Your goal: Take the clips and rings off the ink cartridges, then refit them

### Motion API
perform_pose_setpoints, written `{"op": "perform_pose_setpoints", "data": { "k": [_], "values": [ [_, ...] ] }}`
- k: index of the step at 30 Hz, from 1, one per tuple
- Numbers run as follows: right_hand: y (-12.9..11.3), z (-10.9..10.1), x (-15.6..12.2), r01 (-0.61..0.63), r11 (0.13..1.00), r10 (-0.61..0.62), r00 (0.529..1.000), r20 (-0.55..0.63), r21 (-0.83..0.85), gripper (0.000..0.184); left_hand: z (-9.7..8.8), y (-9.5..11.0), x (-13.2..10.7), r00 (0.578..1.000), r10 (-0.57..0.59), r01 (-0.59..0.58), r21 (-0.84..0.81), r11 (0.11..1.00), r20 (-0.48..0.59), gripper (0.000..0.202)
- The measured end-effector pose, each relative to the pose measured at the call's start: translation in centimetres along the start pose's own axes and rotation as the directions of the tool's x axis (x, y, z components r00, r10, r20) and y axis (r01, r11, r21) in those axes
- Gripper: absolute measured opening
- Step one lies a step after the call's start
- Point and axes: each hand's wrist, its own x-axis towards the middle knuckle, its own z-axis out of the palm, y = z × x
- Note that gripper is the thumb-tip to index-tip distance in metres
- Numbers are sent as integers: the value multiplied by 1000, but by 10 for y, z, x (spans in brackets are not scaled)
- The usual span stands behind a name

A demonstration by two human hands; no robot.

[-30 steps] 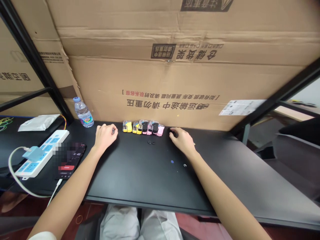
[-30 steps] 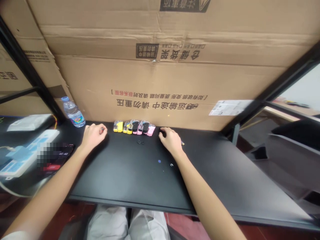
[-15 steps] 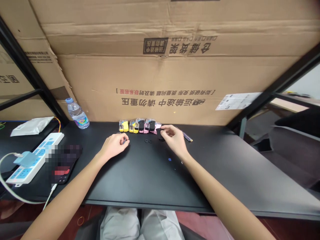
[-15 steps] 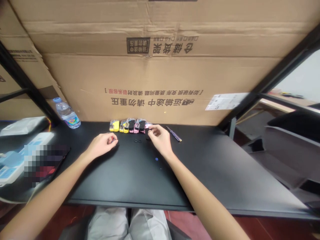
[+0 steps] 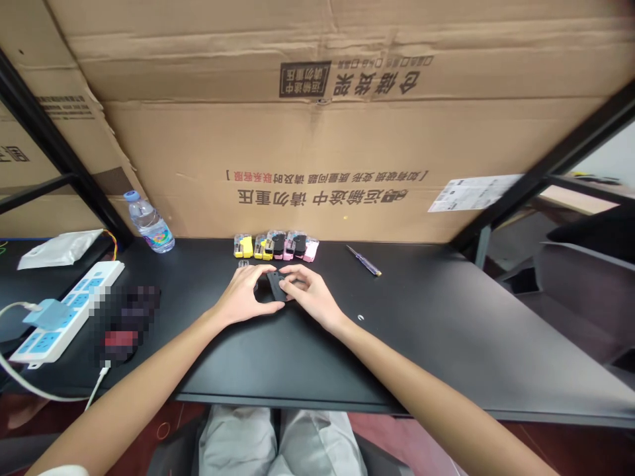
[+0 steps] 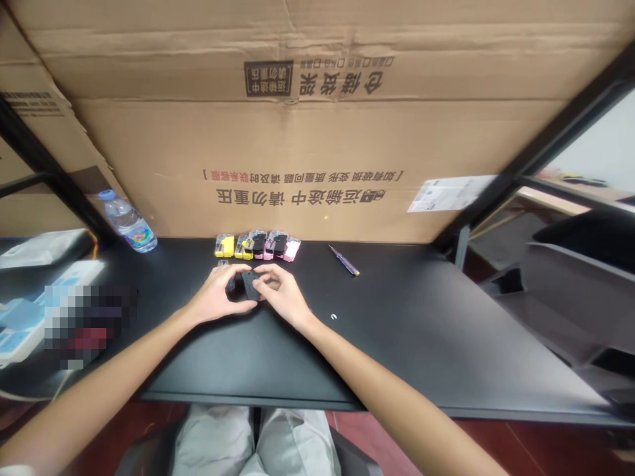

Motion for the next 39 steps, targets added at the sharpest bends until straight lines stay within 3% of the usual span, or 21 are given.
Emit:
{"op": "perform_pose_setpoints", "data": {
  "k": [3,7,11,18,21,23,28,33,39],
  "values": [
    [-1,-14,4,125,973,-134,991,-30,-193,29,-6,-4,0,999,-22,21,44,999,38,71],
    [0,-45,14,244,811,-328,942,-68,-532,18,-15,-8,0,990,-32,21,80,997,138,64],
    [11,-64,21,234,708,-275,960,45,-667,21,-19,-6,0,981,-60,49,67,997,185,63],
    [20,-59,22,280,608,-232,957,172,-743,22,-20,-5,0,972,-98,85,68,994,215,68],
    [15,-57,21,276,640,-226,960,168,-717,20,-19,-7,-1,969,-111,98,72,993,222,70],
    [13,-54,19,262,710,-234,963,132,-654,21,-18,-8,-1,968,-110,95,74,993,228,70],
    [12,-30,12,136,957,-105,986,131,-256,32,-17,-7,0,977,-35,20,72,997,209,68],
    [11,-11,7,77,992,-62,987,147,-99,38,-17,-6,1,983,15,-28,68,997,181,66],
    [9,-9,7,49,998,-42,989,140,-44,40,-15,-4,0,980,89,-105,84,991,176,66]
  ]
}}
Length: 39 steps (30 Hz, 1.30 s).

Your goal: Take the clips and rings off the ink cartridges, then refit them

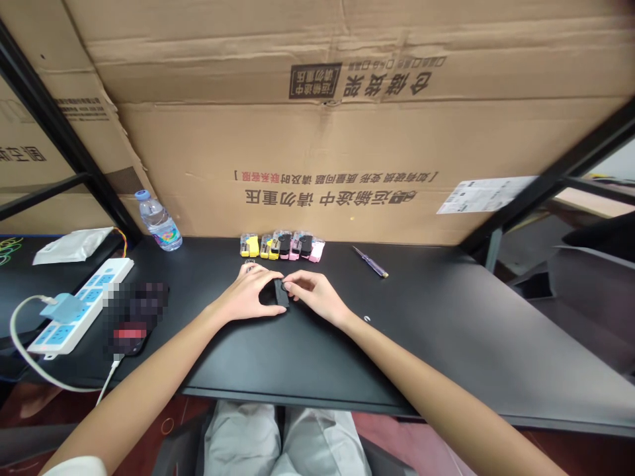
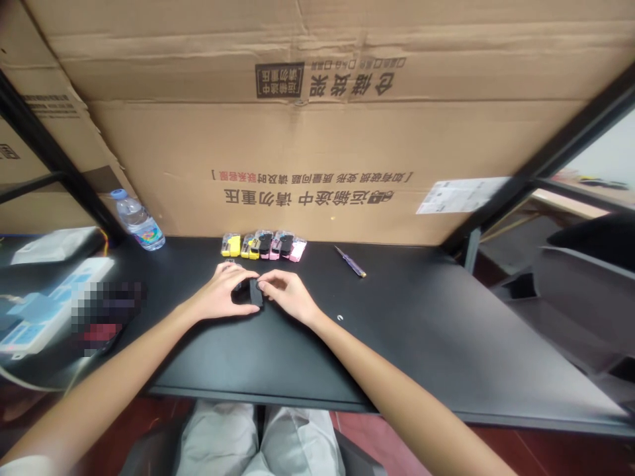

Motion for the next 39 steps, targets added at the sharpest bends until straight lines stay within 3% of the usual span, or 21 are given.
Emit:
{"op": "perform_pose_setpoints", "data": {
  "k": [5,12,18,20,23,27,32,35,39],
  "values": [
    [-1,2,0,-45,993,48,999,-22,113,41,0,2,0,1000,22,-22,16,1000,-8,66],
    [0,5,0,-40,994,45,998,-46,103,39,-1,4,1,1000,18,-18,0,1000,4,67],
    [2,0,-1,64,992,-71,996,-59,-108,22,-2,2,1,1000,-4,4,-11,1000,-4,65],
    [2,-4,-2,152,955,-176,982,-71,-255,18,-2,0,1,1000,-21,21,-21,1000,-6,64],
    [3,-9,-5,284,866,-299,954,29,-412,30,-1,-3,-1,994,-101,99,-67,993,-31,67],
    [3,-11,-7,353,835,-339,934,112,-422,39,2,-4,-3,980,-195,182,-221,958,-39,67],
    [0,-13,-6,393,807,-376,918,129,-441,32,-2,-4,1,988,-155,146,-391,909,9,48],
    [-2,-15,-7,393,796,-366,918,151,-461,31,-5,-2,3,992,-125,125,-357,926,24,38],
    [-5,-14,-7,354,793,-353,930,101,-495,25,-8,1,1,990,-131,113,-258,959,-54,38]
  ]
}}
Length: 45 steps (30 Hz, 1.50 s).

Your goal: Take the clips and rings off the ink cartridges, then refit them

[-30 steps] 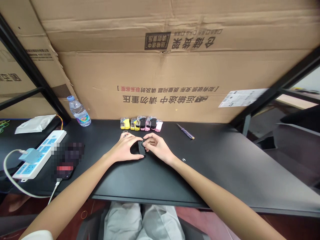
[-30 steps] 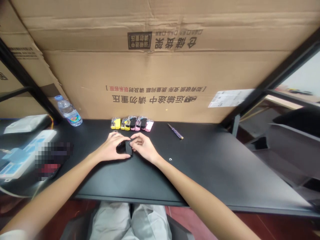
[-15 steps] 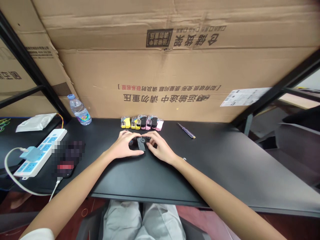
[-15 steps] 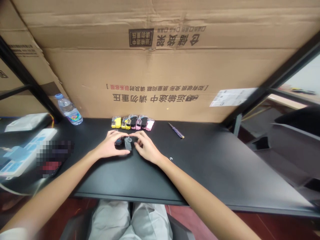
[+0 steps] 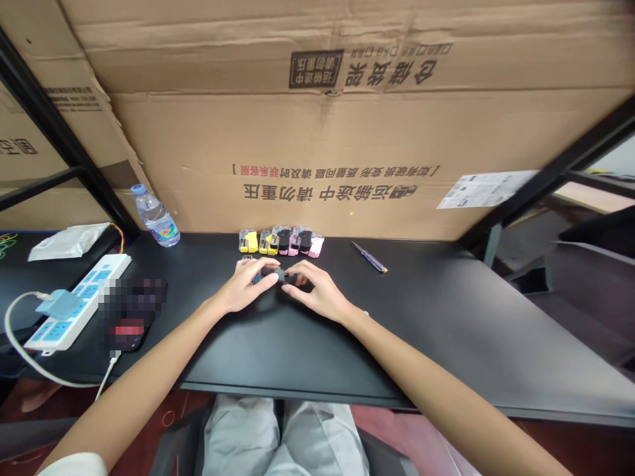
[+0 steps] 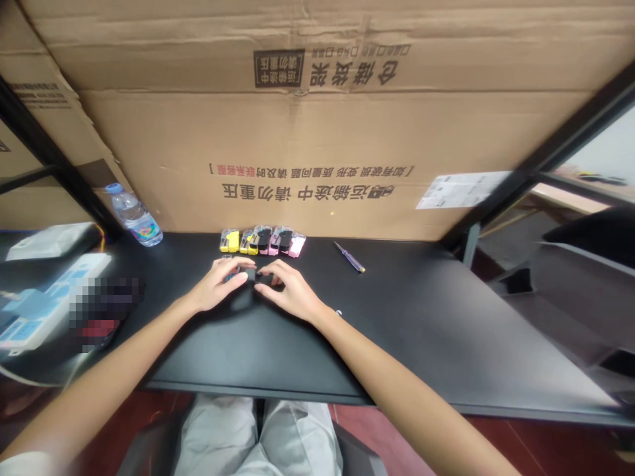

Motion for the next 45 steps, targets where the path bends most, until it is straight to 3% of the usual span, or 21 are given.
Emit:
{"op": "perform_pose_setpoints", "data": {
  "k": [3,7,13,19,22,25,33,36,41,45],
  "values": [
    [-2,3,2,-89,996,90,995,-33,22,25,0,1,-2,997,63,-57,101,993,-50,51],
    [-4,7,2,-199,976,199,980,6,91,30,3,-1,-2,986,162,-153,187,970,-37,74],
    [-4,4,2,-210,974,207,977,50,87,35,1,-6,0,982,179,-158,254,954,-61,70],
    [14,-4,3,-93,980,75,992,-105,-179,28,3,-9,1,991,110,-82,319,944,-69,68],
    [25,-4,3,-55,937,32,997,-73,-345,30,7,-12,1,996,56,-32,329,944,-64,66],
    [31,-2,3,-49,913,47,999,-15,-405,28,9,-13,1,997,25,-2,323,946,-69,66],
    [25,-2,1,-123,964,138,989,48,-235,10,10,-15,1,999,-10,24,303,953,-48,64],
    [18,-1,2,-133,988,139,988,67,-80,4,10,-16,1,998,-26,42,305,951,-58,65],
    [10,7,4,-265,933,258,964,61,244,21,9,-17,1,998,-27,43,300,953,-55,66],
    [7,12,4,-270,922,274,961,26,278,24,9,-14,0,999,52,-46,301,953,-10,67]
  ]
}}
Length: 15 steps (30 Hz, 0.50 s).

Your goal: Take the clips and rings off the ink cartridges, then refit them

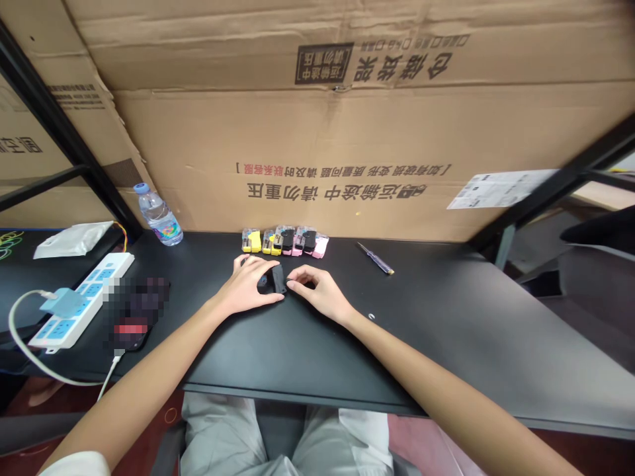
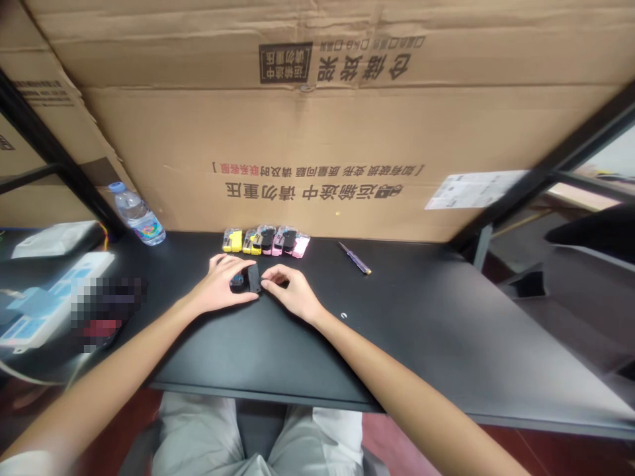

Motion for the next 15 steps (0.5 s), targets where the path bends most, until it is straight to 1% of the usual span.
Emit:
{"op": "perform_pose_setpoints", "data": {
  "k": [3,7,9,12,15],
  "values": [
    [0,1,-1,40,999,-40,999,-9,-14,24,-2,2,0,998,54,-54,-1,999,8,69],
    [-2,1,-1,-9,1000,8,999,51,23,24,-4,3,0,998,65,-65,-8,998,15,69],
    [-3,2,-1,-38,995,34,998,51,89,28,-4,3,0,997,74,-74,-12,997,18,70],
    [-5,3,-1,-67,980,60,997,45,189,40,-4,3,0,995,99,-99,-21,995,13,69],
    [-5,4,-1,-79,973,67,996,61,216,44,-4,4,-1,994,112,-112,-36,993,4,68]
  ]
}}
